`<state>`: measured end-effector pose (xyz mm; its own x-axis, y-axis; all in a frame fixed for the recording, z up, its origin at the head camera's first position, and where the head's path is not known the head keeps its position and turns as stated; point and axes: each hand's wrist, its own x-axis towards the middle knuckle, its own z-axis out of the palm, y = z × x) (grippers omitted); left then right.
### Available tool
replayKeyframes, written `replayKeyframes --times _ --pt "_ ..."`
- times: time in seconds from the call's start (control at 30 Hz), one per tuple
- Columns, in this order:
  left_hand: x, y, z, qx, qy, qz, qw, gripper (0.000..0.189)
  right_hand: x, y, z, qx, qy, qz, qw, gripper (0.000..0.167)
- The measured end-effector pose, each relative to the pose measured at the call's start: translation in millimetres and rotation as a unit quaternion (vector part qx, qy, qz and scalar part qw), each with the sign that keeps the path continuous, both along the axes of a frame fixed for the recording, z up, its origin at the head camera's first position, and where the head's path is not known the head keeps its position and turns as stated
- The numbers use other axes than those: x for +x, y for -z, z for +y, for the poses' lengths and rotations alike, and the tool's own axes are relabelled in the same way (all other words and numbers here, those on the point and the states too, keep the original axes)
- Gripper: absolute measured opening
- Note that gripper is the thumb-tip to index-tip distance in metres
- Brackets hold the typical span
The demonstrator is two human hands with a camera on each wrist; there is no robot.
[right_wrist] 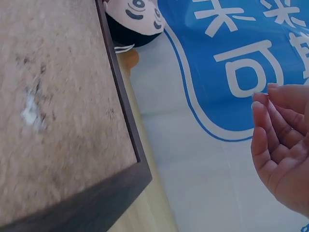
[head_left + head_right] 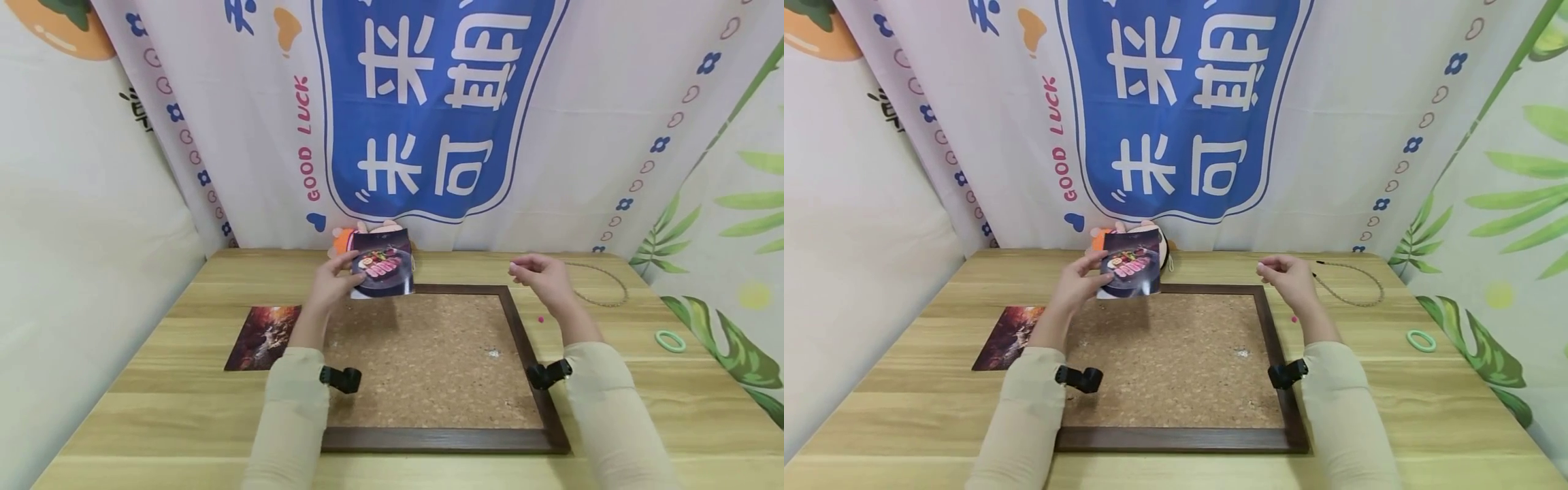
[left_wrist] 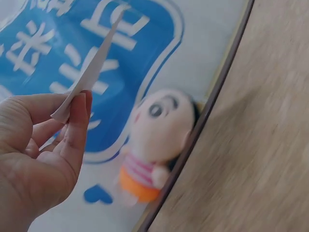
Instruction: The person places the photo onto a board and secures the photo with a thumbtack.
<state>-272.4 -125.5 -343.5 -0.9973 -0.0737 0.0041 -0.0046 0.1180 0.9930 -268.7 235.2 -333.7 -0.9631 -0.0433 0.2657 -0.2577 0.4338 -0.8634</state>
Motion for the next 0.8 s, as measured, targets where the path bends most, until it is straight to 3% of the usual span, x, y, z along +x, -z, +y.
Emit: replayKeyframes --times 0.27,0.4,0.57,0.8 --pt "-3.3 10.3 44.5 0.026 0.036 0.035 0.9984 0.049 -8.6 -5.8 -13 -0.017 -0.011 0.009 0.9998 0.032" --pt "-2.9 17.7 66.6 0.029 0.035 0.028 0.9986 0.05 -12.8 -6.0 -19 -0.044 -0.014 0.01 0.9989 0.032" --pt "1.0 29.0 95.1 0.055 0.019 0.017 0.9982 0.051 -19.2 -11.6 -26 -0.035 -0.001 -0.016 0.9993 0.032" --pt "8.4 40.7 129.7 0.081 0.028 0.02 0.9961 0.048 -28.5 -18.5 -38 -0.033 -0.011 -0.04 0.9986 0.03"
